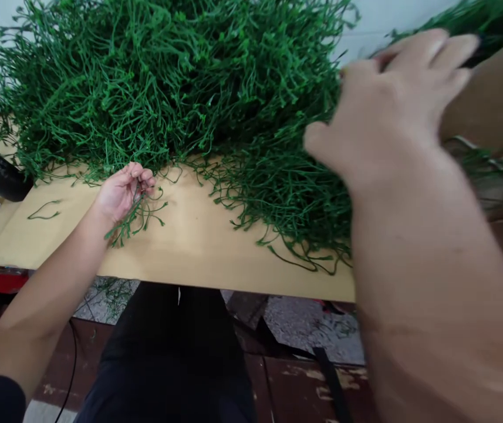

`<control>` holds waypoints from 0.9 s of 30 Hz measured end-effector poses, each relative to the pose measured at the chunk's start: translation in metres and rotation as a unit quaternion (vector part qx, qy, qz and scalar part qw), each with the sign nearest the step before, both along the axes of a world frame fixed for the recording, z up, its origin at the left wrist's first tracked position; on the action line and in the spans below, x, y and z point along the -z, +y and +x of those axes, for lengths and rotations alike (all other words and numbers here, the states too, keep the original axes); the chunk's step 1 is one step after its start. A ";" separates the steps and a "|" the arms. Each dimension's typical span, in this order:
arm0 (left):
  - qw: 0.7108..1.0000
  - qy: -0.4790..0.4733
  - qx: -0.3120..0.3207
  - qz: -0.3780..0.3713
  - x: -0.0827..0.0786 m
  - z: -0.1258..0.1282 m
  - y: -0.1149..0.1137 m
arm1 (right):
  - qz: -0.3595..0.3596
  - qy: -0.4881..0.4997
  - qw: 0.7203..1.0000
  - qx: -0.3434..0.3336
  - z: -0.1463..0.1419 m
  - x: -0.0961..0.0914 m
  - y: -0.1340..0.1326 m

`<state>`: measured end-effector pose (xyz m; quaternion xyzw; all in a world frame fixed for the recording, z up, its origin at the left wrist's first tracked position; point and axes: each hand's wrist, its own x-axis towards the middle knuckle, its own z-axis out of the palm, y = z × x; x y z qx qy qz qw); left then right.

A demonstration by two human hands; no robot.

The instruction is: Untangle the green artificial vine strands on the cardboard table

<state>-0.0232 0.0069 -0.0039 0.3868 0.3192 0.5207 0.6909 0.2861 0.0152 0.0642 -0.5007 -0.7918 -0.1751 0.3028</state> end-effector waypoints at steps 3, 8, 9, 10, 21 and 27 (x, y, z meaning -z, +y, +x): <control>1.000 0.007 -0.020 0.008 0.001 0.002 0.000 | -0.081 0.023 0.992 0.098 -0.067 0.017 -0.024; 0.998 0.024 -0.053 0.029 0.004 0.005 0.000 | -0.279 0.131 0.944 -0.114 -0.163 0.049 -0.038; 0.997 0.022 -0.061 0.031 0.004 0.005 0.001 | -0.322 0.153 0.925 -0.134 -0.171 0.053 -0.037; 0.997 0.022 -0.066 0.028 0.004 0.004 0.001 | -0.357 0.171 0.907 -0.143 -0.175 0.057 -0.035; 0.998 0.029 -0.041 -0.022 0.002 0.004 0.009 | -0.423 0.211 0.866 -0.164 -0.179 0.072 -0.034; 0.994 0.032 -0.068 -0.074 0.003 0.002 0.011 | -0.362 0.197 0.889 -0.201 -0.179 0.073 -0.048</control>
